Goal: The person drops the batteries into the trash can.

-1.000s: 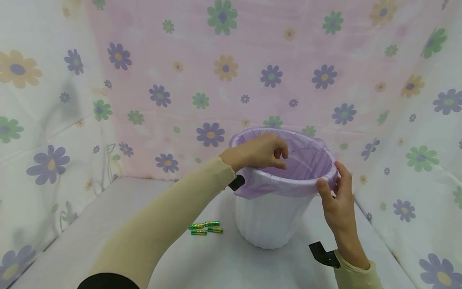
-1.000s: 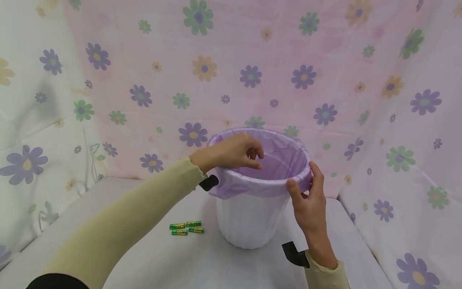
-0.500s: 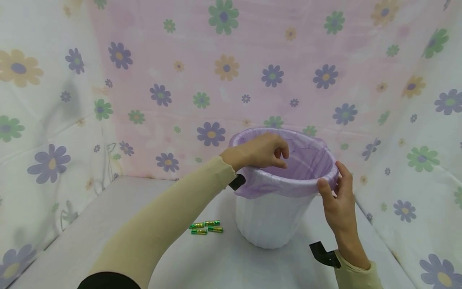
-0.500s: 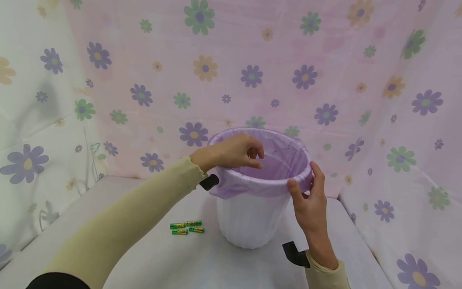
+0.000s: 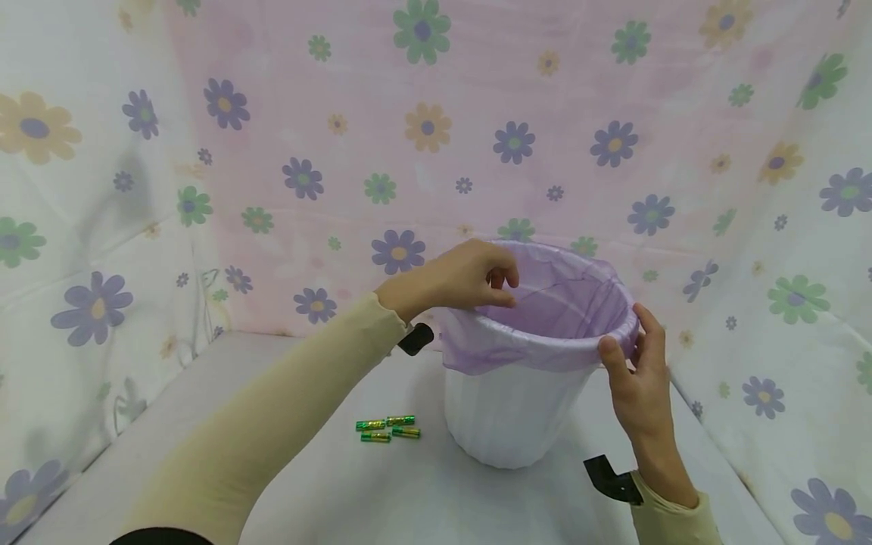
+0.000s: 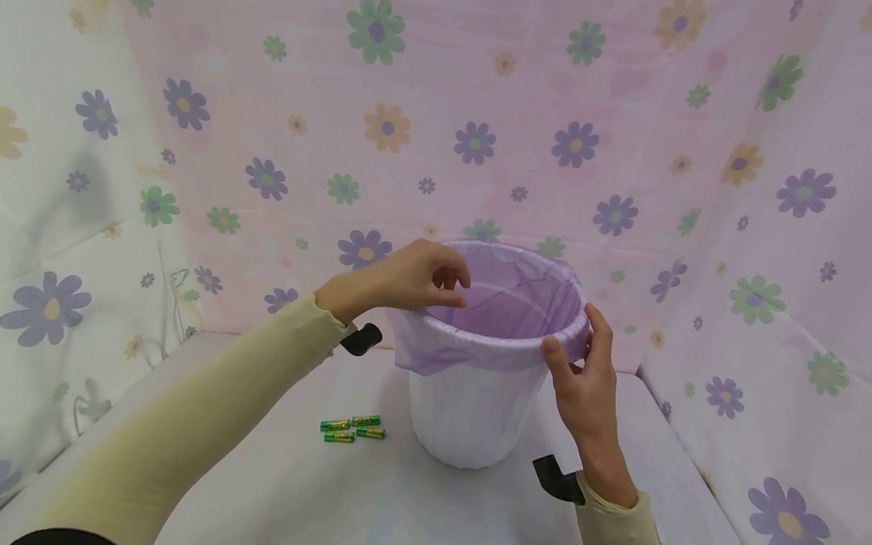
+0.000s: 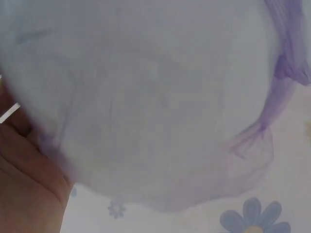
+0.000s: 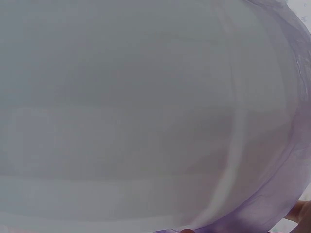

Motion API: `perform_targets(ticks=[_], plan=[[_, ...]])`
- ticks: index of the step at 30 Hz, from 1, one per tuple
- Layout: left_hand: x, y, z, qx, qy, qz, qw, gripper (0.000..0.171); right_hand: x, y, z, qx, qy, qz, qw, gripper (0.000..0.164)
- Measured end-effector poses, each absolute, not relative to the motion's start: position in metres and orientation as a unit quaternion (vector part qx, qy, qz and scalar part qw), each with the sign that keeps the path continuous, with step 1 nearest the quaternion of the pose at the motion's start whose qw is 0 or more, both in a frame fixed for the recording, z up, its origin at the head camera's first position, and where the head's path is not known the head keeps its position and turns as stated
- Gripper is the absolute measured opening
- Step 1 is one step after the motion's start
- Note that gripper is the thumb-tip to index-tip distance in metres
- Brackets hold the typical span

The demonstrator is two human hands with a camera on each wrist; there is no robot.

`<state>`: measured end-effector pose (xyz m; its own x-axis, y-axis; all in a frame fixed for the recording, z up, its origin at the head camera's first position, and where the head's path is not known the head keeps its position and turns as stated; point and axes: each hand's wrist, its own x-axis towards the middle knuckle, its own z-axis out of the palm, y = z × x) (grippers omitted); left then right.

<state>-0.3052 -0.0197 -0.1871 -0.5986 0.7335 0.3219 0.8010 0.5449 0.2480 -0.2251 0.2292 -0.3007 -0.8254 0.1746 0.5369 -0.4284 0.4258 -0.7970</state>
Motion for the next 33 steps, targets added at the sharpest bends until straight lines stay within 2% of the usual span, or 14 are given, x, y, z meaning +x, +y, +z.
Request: perform_targets(ticks=[18,28,33], plan=[[-0.283,-0.082,-0.193,-0.442,-0.851,-0.235,0.158,0.013,-0.225,0.229,-0.301,0.079,-0.794,0.529,0.29,0.059],[-0.276,-0.108,-0.214,-0.447,-0.842,-0.24,0.183,0.012,-0.225,0.229,-0.301,0.08,-0.788,0.538,0.287,0.059],[-0.271,-0.119,-0.231,-0.426,-0.852,-0.246,0.18,0.013,-0.226,0.229,-0.302,0.077,-0.791,0.533,0.291,0.059]])
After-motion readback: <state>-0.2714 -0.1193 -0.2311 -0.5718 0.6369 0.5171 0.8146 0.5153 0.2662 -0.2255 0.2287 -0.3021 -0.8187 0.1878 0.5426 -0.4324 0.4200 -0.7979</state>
